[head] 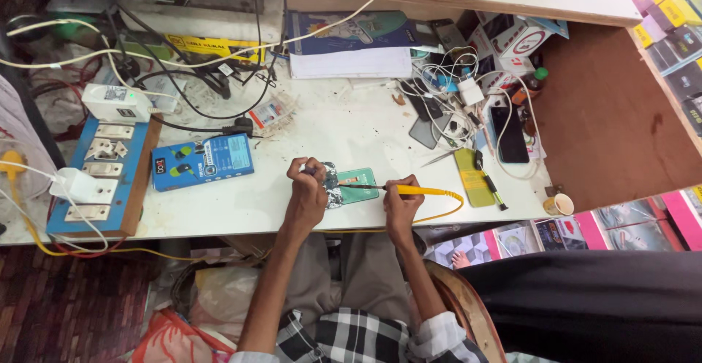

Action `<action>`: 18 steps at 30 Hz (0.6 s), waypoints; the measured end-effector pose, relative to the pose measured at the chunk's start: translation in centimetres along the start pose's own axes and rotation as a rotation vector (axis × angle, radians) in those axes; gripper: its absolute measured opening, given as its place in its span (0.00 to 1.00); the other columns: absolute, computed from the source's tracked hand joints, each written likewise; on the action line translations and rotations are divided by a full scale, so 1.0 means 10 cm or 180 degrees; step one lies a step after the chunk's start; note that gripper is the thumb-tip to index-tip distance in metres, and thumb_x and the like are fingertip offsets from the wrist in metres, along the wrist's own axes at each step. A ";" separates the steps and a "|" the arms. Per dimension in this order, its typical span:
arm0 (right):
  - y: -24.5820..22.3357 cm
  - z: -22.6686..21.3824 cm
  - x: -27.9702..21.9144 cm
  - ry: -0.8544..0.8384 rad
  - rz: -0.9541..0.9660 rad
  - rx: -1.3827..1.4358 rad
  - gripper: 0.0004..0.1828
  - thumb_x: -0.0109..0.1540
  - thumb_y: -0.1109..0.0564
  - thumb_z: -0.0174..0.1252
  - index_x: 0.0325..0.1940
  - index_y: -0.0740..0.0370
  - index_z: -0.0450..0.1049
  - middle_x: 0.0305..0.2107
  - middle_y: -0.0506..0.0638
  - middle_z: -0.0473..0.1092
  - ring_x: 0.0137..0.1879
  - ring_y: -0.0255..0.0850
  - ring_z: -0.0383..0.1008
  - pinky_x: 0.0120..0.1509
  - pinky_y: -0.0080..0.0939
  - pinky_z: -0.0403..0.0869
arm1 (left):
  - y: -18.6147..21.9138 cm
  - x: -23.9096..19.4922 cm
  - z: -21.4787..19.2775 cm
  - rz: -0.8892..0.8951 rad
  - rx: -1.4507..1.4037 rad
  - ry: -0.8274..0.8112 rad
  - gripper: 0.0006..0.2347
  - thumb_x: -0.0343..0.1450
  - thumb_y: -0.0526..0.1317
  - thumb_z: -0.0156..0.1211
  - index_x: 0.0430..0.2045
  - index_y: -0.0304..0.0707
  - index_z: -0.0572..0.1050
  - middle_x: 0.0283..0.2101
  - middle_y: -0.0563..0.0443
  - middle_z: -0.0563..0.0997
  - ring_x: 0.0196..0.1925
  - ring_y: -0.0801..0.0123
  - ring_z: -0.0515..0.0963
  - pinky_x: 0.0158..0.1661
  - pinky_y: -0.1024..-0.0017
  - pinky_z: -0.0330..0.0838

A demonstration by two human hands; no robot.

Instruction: The person uses a soldering iron and solder wire to work on a small green circuit board placed on a desk. They repeatedly apply heat and solder to specific points on the board while holding the board steady with their other hand.

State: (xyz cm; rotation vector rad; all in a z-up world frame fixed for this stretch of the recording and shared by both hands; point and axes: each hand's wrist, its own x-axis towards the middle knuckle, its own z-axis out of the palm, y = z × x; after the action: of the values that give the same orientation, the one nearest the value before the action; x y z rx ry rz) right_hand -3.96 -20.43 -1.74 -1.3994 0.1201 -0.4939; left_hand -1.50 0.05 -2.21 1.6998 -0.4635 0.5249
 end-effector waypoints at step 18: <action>0.04 0.05 0.03 0.0135 0.0042 -0.0024 0.10 0.65 0.65 0.59 0.34 0.62 0.63 0.21 0.46 0.67 0.19 0.29 0.63 0.22 0.31 0.64 | 0.00 0.07 0.00 -0.0113 -0.0055 0.0100 0.13 0.79 0.26 0.38 0.51 0.34 0.44 0.36 0.43 0.66 0.35 0.63 0.68 0.45 0.67 0.68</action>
State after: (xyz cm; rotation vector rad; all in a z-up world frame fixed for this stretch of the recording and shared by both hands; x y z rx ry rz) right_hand -3.39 -20.06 -1.96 -1.3950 0.1655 -0.5130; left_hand -0.94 0.04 -1.78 1.6780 -0.4136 0.5197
